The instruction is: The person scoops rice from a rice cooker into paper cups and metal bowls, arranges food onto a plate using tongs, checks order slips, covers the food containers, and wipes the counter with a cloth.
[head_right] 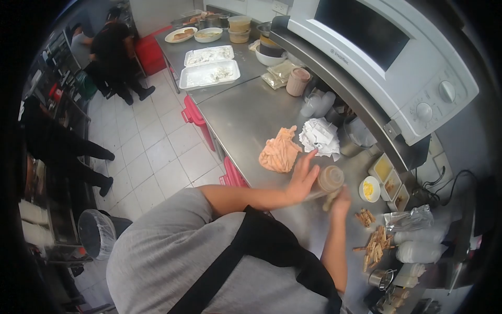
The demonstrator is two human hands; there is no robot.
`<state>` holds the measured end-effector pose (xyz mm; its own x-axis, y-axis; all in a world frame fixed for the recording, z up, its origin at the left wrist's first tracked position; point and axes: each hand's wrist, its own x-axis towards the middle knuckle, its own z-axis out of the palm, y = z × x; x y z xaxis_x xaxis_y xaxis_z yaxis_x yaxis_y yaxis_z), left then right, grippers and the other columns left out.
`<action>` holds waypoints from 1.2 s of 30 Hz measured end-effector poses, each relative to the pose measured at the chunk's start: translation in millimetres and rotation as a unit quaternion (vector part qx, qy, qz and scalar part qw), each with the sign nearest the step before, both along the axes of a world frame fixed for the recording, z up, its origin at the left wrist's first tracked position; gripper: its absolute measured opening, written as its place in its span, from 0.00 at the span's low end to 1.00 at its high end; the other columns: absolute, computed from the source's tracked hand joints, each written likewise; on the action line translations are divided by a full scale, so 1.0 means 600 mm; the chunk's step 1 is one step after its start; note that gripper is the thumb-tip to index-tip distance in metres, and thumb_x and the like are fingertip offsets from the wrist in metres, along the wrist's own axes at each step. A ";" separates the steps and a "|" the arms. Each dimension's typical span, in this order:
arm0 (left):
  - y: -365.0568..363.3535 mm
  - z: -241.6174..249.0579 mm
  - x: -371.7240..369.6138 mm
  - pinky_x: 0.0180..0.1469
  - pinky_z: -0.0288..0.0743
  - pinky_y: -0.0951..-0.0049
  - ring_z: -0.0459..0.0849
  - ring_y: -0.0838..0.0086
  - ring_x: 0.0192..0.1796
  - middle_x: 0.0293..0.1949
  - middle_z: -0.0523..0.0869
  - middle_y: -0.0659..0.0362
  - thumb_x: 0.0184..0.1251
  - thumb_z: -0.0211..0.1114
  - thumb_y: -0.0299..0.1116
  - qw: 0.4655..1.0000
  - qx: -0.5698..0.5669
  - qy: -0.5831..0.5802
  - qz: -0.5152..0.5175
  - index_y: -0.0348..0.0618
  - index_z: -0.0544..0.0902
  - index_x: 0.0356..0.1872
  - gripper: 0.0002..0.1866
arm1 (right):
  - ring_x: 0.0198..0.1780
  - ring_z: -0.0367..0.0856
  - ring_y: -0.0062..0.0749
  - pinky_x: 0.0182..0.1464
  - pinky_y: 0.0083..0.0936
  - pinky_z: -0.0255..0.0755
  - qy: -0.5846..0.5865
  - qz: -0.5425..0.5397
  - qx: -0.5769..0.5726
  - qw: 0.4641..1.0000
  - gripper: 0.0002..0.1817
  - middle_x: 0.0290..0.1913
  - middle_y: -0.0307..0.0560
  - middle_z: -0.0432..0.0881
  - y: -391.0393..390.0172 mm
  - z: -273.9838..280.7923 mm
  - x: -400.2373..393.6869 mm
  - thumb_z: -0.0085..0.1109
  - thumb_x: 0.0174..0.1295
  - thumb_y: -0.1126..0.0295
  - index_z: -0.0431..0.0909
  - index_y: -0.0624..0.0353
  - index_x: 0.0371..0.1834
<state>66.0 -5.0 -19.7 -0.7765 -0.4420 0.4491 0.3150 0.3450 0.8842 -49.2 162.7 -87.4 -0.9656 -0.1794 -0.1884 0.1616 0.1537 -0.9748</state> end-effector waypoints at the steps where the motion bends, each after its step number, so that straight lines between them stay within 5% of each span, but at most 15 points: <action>1: 0.015 -0.002 0.002 0.69 0.54 0.61 0.62 0.53 0.67 0.63 0.65 0.44 0.73 0.45 0.51 0.999 0.023 -0.002 0.023 0.36 0.58 0.69 0.32 | 0.46 0.79 0.32 0.50 0.29 0.72 0.039 0.000 -0.118 0.992 0.21 0.47 0.48 0.80 -0.024 0.086 0.017 0.40 0.73 0.59 0.75 0.65 0.51; 2: 0.031 -0.006 0.007 0.69 0.53 0.60 0.61 0.53 0.67 0.63 0.64 0.43 0.73 0.45 0.50 0.998 0.046 -0.007 0.044 0.37 0.57 0.69 0.33 | 0.47 0.79 0.33 0.52 0.29 0.72 0.074 -0.001 -0.234 0.969 0.21 0.48 0.48 0.80 -0.048 0.144 0.040 0.39 0.73 0.58 0.74 0.66 0.51; 4: 0.054 -0.011 0.010 0.69 0.53 0.60 0.62 0.53 0.67 0.64 0.63 0.43 0.72 0.46 0.50 0.998 0.063 -0.006 0.015 0.37 0.56 0.69 0.33 | 0.50 0.79 0.33 0.54 0.30 0.72 0.224 0.087 -0.106 0.965 0.22 0.50 0.48 0.79 -0.058 0.137 0.042 0.39 0.73 0.58 0.72 0.65 0.54; 6: 0.058 -0.013 0.006 0.69 0.53 0.61 0.62 0.54 0.67 0.64 0.63 0.44 0.72 0.45 0.51 0.998 0.064 -0.006 0.012 0.38 0.56 0.69 0.33 | 0.52 0.79 0.34 0.55 0.31 0.72 0.221 0.081 -0.119 0.965 0.22 0.52 0.49 0.79 -0.069 0.108 0.046 0.40 0.73 0.58 0.71 0.65 0.56; 8: 0.035 -0.019 -0.005 0.69 0.54 0.62 0.62 0.54 0.67 0.64 0.64 0.44 0.69 0.51 0.49 0.994 0.087 -0.008 -0.058 0.39 0.57 0.69 0.34 | 0.53 0.78 0.35 0.56 0.30 0.71 0.065 -0.018 -0.272 0.960 0.22 0.53 0.50 0.78 -0.079 0.039 0.054 0.41 0.72 0.59 0.71 0.65 0.57; 11: 0.000 -0.017 -0.001 0.67 0.58 0.63 0.65 0.55 0.67 0.63 0.66 0.45 0.60 0.64 0.46 0.986 0.075 0.006 -0.152 0.41 0.57 0.69 0.40 | 0.53 0.78 0.37 0.55 0.31 0.71 0.210 0.051 -0.055 0.975 0.20 0.53 0.51 0.78 -0.065 -0.044 0.077 0.42 0.71 0.61 0.72 0.65 0.56; 14: -0.024 -0.004 0.013 0.65 0.63 0.62 0.69 0.56 0.64 0.61 0.70 0.46 0.46 0.75 0.41 0.987 0.032 0.023 -0.154 0.42 0.58 0.68 0.48 | 0.53 0.78 0.39 0.54 0.31 0.71 0.344 0.117 0.171 0.916 0.19 0.53 0.52 0.79 -0.056 -0.108 0.081 0.43 0.71 0.63 0.73 0.66 0.55; 15: -0.028 -0.001 0.018 0.64 0.65 0.62 0.71 0.56 0.64 0.60 0.71 0.47 0.41 0.79 0.40 0.989 0.015 0.025 -0.144 0.42 0.59 0.67 0.51 | 0.53 0.78 0.37 0.54 0.33 0.71 0.338 0.119 0.139 0.923 0.19 0.52 0.54 0.79 -0.051 -0.123 0.070 0.44 0.71 0.61 0.73 0.66 0.54; 17: -0.031 -0.014 -0.006 0.64 0.66 0.62 0.73 0.57 0.62 0.58 0.74 0.48 0.38 0.80 0.41 0.991 0.007 -0.014 -0.133 0.42 0.60 0.66 0.51 | 0.53 0.78 0.36 0.54 0.34 0.71 0.120 0.117 0.049 0.985 0.20 0.53 0.53 0.78 -0.020 -0.164 0.038 0.45 0.71 0.59 0.73 0.64 0.54; 19: -0.035 -0.004 -0.014 0.63 0.66 0.62 0.75 0.58 0.61 0.57 0.75 0.49 0.37 0.81 0.41 0.992 0.014 -0.022 -0.123 0.42 0.61 0.65 0.51 | 0.53 0.78 0.35 0.54 0.36 0.72 -0.028 0.080 -0.110 0.990 0.20 0.54 0.51 0.78 -0.020 -0.146 0.034 0.45 0.71 0.57 0.72 0.62 0.55; 21: -0.041 0.023 0.003 0.63 0.67 0.63 0.75 0.59 0.61 0.57 0.76 0.49 0.38 0.80 0.40 0.992 0.039 -0.007 -0.120 0.42 0.62 0.64 0.49 | 0.53 0.78 0.35 0.54 0.39 0.72 -0.099 0.004 -0.330 0.939 0.21 0.56 0.48 0.77 -0.036 -0.086 0.075 0.45 0.71 0.53 0.71 0.58 0.56; 24: -0.044 0.075 0.029 0.62 0.67 0.64 0.75 0.61 0.60 0.56 0.76 0.50 0.38 0.80 0.39 0.982 0.078 0.041 -0.167 0.42 0.61 0.64 0.49 | 0.55 0.77 0.35 0.54 0.42 0.73 -0.208 0.069 -0.436 0.873 0.24 0.57 0.42 0.76 -0.074 0.000 0.138 0.44 0.69 0.48 0.70 0.51 0.59; 27: -0.043 0.086 0.039 0.62 0.67 0.65 0.75 0.64 0.60 0.56 0.76 0.51 0.38 0.81 0.38 0.980 0.050 0.028 -0.192 0.41 0.61 0.64 0.49 | 0.58 0.75 0.35 0.56 0.43 0.72 -0.316 0.117 -0.497 0.800 0.26 0.56 0.38 0.76 -0.101 0.059 0.183 0.45 0.66 0.44 0.69 0.46 0.60; 36: -0.075 0.038 0.049 0.62 0.68 0.60 0.75 0.57 0.60 0.57 0.75 0.46 0.36 0.81 0.41 0.971 -0.052 0.069 -0.221 0.40 0.61 0.65 0.51 | 0.44 0.80 0.33 0.43 0.36 0.75 -0.170 0.167 -0.366 0.899 0.21 0.46 0.43 0.80 -0.122 0.014 0.197 0.54 0.63 0.50 0.75 0.53 0.51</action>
<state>95.6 -50.1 2.9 -0.8094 -0.0254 0.5867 0.5657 0.2341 0.7907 68.7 89.6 -78.7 -0.7433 -0.6456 -0.1752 0.5334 -0.4140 -0.7376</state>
